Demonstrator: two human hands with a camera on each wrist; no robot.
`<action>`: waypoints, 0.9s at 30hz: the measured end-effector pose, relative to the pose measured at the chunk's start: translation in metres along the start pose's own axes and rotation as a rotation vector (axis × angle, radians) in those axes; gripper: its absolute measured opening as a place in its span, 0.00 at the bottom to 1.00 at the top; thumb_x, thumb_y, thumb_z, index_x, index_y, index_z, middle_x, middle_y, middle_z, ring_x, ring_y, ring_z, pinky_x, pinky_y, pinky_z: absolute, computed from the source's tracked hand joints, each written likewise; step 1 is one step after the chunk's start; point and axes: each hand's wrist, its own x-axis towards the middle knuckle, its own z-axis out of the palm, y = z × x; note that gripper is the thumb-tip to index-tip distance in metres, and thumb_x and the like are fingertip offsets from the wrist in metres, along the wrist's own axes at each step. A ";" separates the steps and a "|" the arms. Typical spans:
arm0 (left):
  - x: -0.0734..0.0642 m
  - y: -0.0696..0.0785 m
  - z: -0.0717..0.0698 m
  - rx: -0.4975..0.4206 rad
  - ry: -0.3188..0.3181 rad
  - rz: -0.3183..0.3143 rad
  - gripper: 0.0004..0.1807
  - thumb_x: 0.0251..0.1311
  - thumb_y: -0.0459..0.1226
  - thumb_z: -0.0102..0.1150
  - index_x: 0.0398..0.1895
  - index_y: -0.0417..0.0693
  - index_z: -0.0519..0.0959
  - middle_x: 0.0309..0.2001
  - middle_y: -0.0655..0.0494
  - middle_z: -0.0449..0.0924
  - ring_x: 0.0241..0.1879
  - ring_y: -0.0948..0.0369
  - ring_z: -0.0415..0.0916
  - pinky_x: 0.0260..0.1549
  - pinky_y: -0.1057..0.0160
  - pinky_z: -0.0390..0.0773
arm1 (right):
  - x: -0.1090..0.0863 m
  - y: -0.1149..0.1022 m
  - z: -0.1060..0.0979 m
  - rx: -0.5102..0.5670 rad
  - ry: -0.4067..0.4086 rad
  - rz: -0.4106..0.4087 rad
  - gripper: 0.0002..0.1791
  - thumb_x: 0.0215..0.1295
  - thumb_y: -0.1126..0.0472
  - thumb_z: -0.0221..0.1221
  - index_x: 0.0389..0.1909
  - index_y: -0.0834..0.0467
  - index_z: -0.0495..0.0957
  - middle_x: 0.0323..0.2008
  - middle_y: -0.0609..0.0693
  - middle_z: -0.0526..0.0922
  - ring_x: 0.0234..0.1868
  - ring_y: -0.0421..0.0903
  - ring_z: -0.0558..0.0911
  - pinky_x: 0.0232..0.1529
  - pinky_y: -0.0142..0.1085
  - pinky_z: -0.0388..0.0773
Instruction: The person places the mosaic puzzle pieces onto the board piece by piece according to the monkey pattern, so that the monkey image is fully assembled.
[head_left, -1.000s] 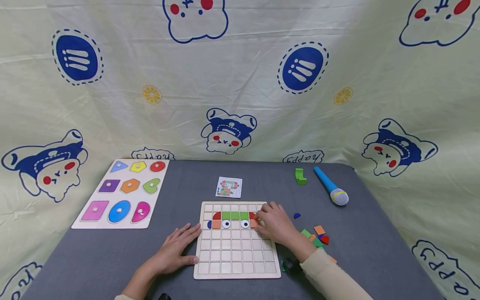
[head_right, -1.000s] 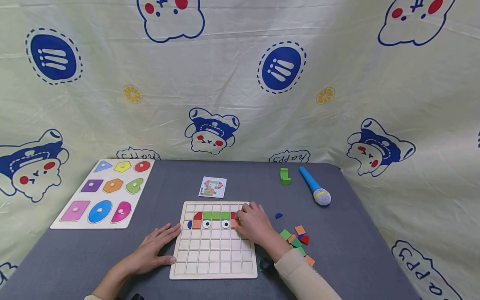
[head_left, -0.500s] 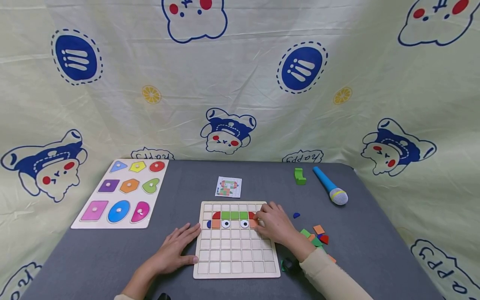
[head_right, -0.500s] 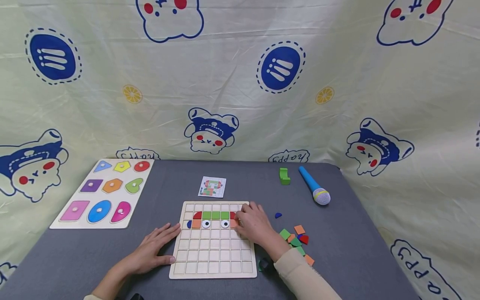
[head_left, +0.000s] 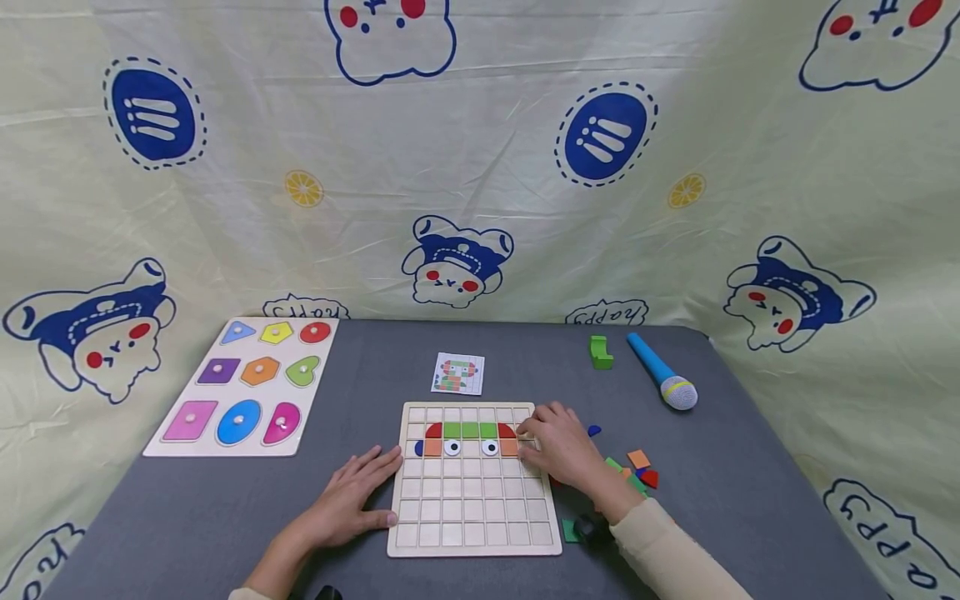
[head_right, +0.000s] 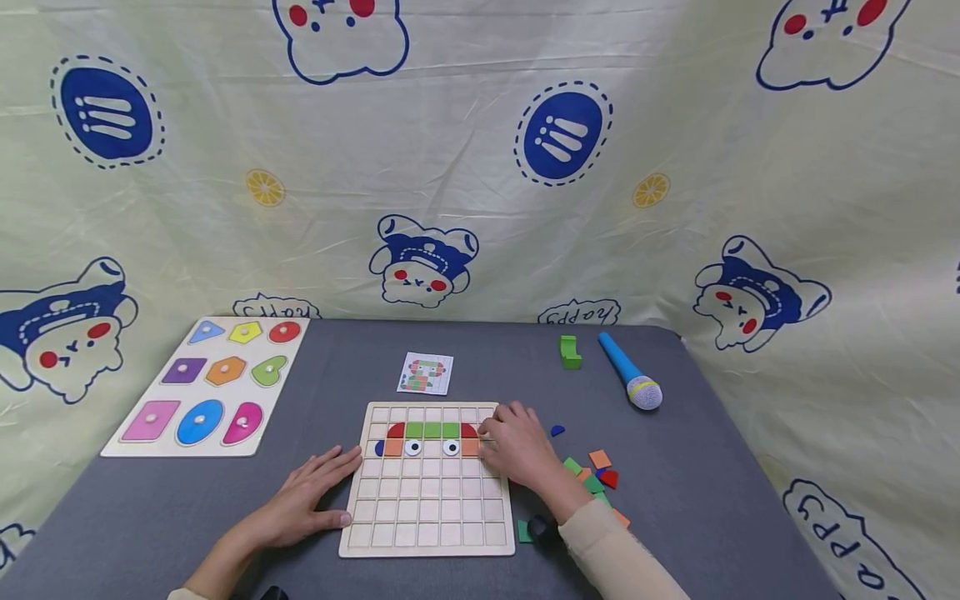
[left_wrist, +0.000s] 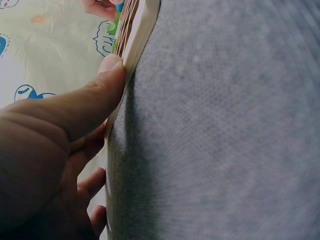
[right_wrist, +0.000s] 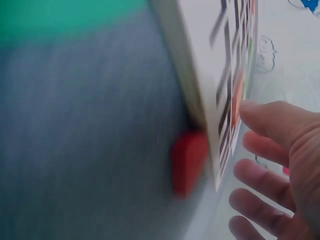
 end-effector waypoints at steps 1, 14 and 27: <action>0.000 0.000 0.000 0.000 0.001 0.002 0.44 0.50 0.52 0.66 0.70 0.48 0.62 0.72 0.53 0.58 0.73 0.44 0.47 0.66 0.33 0.44 | -0.001 0.003 -0.002 0.002 0.002 0.015 0.13 0.51 0.50 0.69 0.38 0.49 0.84 0.37 0.47 0.79 0.43 0.46 0.71 0.47 0.43 0.70; -0.001 -0.001 0.000 0.005 0.013 0.020 0.44 0.50 0.51 0.66 0.70 0.47 0.62 0.72 0.52 0.59 0.73 0.43 0.48 0.66 0.33 0.45 | -0.007 0.078 -0.015 -0.018 0.056 0.127 0.13 0.54 0.53 0.67 0.39 0.53 0.83 0.40 0.53 0.79 0.44 0.53 0.73 0.44 0.50 0.70; 0.000 -0.001 0.000 0.008 0.012 0.022 0.43 0.50 0.51 0.66 0.69 0.46 0.62 0.72 0.51 0.59 0.72 0.43 0.49 0.67 0.34 0.45 | -0.007 0.119 -0.016 -0.039 0.004 0.189 0.12 0.57 0.54 0.65 0.40 0.55 0.82 0.44 0.57 0.79 0.45 0.57 0.72 0.42 0.53 0.70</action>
